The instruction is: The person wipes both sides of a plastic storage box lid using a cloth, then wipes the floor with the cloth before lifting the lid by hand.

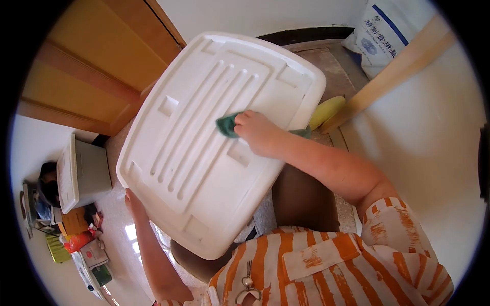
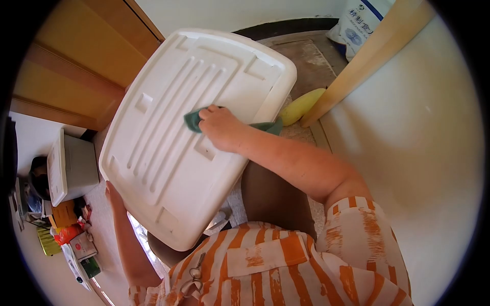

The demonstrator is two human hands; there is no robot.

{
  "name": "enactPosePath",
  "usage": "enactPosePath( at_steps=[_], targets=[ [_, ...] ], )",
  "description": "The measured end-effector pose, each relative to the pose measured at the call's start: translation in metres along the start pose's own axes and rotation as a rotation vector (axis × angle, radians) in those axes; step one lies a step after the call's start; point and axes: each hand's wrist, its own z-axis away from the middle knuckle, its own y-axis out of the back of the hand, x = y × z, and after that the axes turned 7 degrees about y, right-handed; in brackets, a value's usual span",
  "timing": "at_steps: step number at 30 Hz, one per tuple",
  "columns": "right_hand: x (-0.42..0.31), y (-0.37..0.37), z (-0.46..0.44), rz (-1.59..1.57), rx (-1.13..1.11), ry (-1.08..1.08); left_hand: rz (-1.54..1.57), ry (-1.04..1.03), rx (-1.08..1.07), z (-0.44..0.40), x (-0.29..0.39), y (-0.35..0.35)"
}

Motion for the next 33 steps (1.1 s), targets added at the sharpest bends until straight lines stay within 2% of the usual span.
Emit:
enactPosePath(
  at_steps=[5,8,11,14,16,17,22,24,25,28,30,32,33],
  targets=[
    [0.012,-0.011,0.007,-0.006,0.128,0.236,-0.037,-0.03,-0.009,-0.008,-0.007,0.004],
    [0.038,0.014,0.012,0.122,0.116,-0.098,-0.065,-0.044,-0.002,-0.013,-0.013,0.01],
    [0.029,0.003,0.01,0.204,0.151,-0.05,-0.044,-0.007,-0.003,-0.012,-0.011,0.007],
    [0.005,-0.002,-0.003,0.227,0.041,-0.132,-0.013,-0.009,0.008,-0.013,-0.01,0.002],
    [-0.019,-0.011,0.0,-0.016,0.081,0.001,0.001,-0.009,0.006,-0.011,-0.009,0.002],
    [-0.029,-0.02,-0.002,0.063,0.098,0.002,-0.001,0.0,0.007,-0.01,-0.009,0.003],
    [-0.068,-0.037,-0.006,-0.018,0.086,0.107,0.033,0.002,0.0,-0.008,-0.006,0.0],
    [-0.09,-0.04,-0.007,-0.123,0.044,0.272,0.01,0.001,0.002,-0.014,-0.012,0.003],
    [-0.091,-0.041,-0.009,-0.088,0.006,0.28,-0.016,-0.001,0.006,-0.018,-0.014,0.005],
    [-0.063,-0.041,-0.008,-0.058,0.128,0.382,-0.029,-0.035,0.013,-0.024,-0.019,0.007],
    [-0.034,-0.027,-0.008,0.053,0.025,0.284,-0.029,-0.033,0.014,-0.014,-0.011,0.004],
    [-0.004,-0.01,-0.001,0.069,0.119,0.22,-0.031,-0.025,0.019,-0.009,-0.008,0.004],
    [0.008,-0.004,0.0,0.142,0.109,0.119,-0.029,-0.025,0.017,-0.01,-0.008,0.004]
  ],
)
